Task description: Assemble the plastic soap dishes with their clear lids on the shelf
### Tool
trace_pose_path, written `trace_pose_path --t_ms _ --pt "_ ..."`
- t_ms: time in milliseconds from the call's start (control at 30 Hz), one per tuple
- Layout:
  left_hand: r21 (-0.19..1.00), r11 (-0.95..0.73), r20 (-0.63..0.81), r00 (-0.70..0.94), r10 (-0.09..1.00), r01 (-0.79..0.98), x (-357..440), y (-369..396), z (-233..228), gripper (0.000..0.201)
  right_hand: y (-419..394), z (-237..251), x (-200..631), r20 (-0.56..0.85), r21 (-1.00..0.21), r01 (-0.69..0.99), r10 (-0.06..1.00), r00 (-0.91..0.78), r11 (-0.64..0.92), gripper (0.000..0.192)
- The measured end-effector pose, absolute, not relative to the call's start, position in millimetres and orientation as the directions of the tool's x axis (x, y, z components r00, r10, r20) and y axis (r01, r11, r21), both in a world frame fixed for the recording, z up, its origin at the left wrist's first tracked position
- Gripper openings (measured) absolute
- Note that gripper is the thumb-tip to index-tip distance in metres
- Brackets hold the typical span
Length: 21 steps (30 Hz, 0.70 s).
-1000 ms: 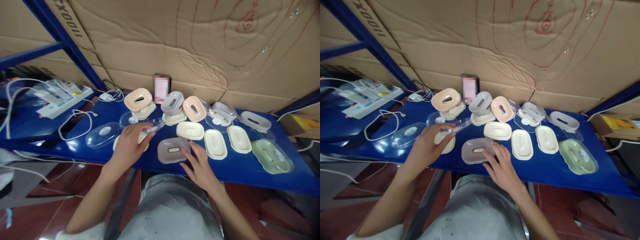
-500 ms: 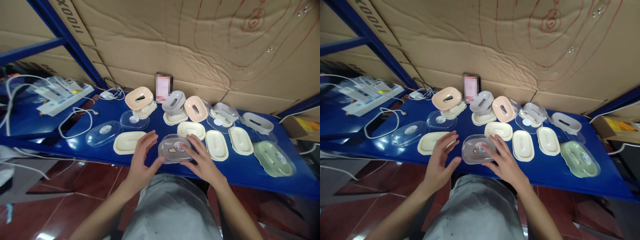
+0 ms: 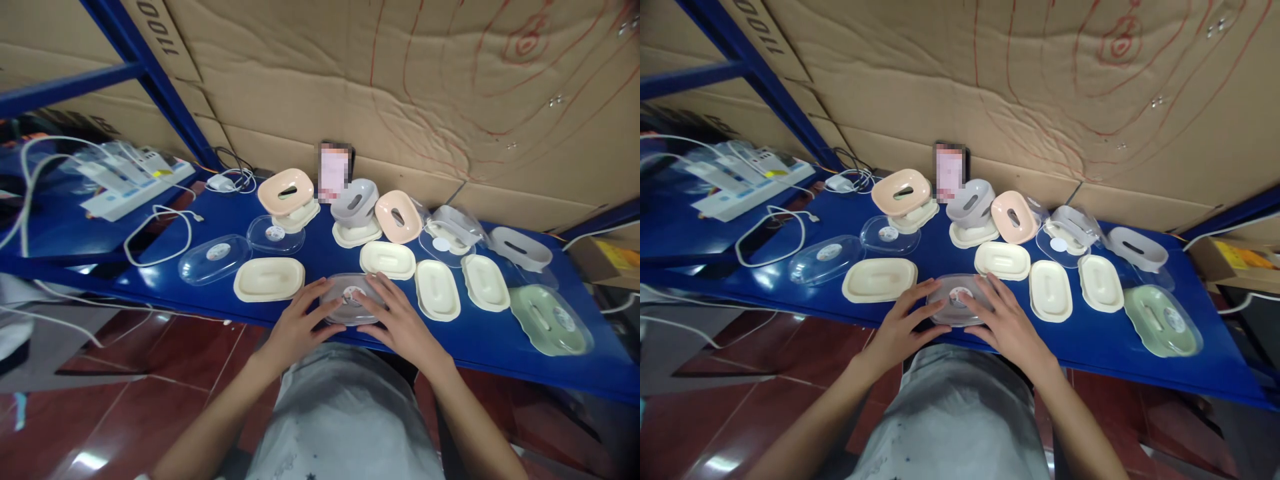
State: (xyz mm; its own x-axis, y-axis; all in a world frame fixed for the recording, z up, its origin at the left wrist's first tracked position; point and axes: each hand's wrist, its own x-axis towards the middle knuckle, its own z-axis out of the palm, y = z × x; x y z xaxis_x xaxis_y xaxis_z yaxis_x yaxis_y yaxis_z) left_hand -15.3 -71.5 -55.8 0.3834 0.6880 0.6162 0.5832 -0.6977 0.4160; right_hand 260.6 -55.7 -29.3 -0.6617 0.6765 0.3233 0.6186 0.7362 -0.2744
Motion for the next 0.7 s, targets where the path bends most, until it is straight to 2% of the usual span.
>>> trace_pose_path --t_ms 167,333,467,567,667,700 --pt "0.352 -0.749 0.678 0.398 0.618 0.562 -17 -71 -62 0.050 -61 -32 262 0.324 -0.241 0.619 0.663 -0.675 0.748 0.071" --pt "0.462 -0.717 0.628 0.377 0.680 0.523 -19 -73 -56 0.053 -62 -31 264 0.394 -0.317 0.581 0.661 -0.638 0.750 0.068" --pt "0.523 -0.674 0.599 0.337 0.726 0.522 -18 -78 -52 0.061 -79 -27 277 0.524 -0.308 0.622 0.674 -0.520 0.720 0.075" --pt "0.486 -0.657 0.590 0.338 0.733 0.577 -14 -79 -53 0.054 -103 -25 312 0.656 -0.264 0.787 0.702 -0.278 0.558 0.083" --pt "0.414 -0.656 0.594 0.359 0.720 0.631 -11 -78 -53 0.047 -127 -28 385 0.750 -0.170 0.965 0.661 -0.006 0.201 0.085" --pt "0.396 -0.658 0.598 0.364 0.714 0.641 -10 -78 -54 0.045 -133 -31 418 0.803 -0.146 0.987 0.590 0.081 0.064 0.081"
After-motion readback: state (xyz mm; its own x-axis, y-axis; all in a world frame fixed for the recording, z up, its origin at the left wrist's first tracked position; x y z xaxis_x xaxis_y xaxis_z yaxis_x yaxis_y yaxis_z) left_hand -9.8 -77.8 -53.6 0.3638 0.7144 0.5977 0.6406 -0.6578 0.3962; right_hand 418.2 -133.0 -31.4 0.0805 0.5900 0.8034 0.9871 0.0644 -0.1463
